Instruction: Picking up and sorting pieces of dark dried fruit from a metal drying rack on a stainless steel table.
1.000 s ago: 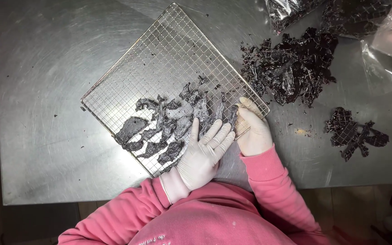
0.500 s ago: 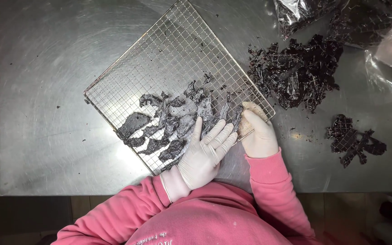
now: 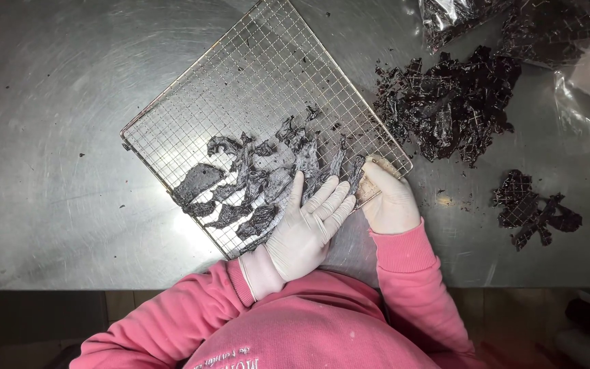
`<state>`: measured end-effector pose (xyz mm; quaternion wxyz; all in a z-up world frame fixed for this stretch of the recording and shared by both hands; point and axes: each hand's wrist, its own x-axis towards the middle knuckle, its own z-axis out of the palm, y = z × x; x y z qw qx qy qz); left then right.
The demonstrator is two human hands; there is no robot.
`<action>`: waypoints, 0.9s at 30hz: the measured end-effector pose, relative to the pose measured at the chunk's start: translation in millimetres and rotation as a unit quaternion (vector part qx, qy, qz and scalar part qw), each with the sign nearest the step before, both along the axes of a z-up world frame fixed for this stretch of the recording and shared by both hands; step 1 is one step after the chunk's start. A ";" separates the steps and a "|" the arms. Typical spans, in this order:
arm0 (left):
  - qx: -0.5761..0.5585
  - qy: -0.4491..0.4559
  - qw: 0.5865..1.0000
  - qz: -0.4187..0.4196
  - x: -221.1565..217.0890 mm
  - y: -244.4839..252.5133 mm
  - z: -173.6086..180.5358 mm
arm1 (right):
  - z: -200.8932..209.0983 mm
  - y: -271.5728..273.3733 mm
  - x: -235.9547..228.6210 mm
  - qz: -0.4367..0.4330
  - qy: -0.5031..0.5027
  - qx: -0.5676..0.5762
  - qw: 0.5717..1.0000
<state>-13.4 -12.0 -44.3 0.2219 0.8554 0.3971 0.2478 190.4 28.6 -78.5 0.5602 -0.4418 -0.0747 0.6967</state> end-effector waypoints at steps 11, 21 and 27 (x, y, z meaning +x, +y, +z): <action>-0.003 -0.014 1.000 -0.006 -0.1 -4.2 -3.7 | -3.8 -3.6 1.1 0.002 0.040 0.015 0.999; 0.000 -0.036 0.999 -0.012 -0.9 -5.8 -5.2 | 5.0 -3.8 -5.0 0.001 0.050 0.034 0.998; 0.009 -0.046 0.999 -0.015 -1.5 -7.1 -7.3 | 5.4 -4.2 0.4 0.025 0.075 0.023 0.997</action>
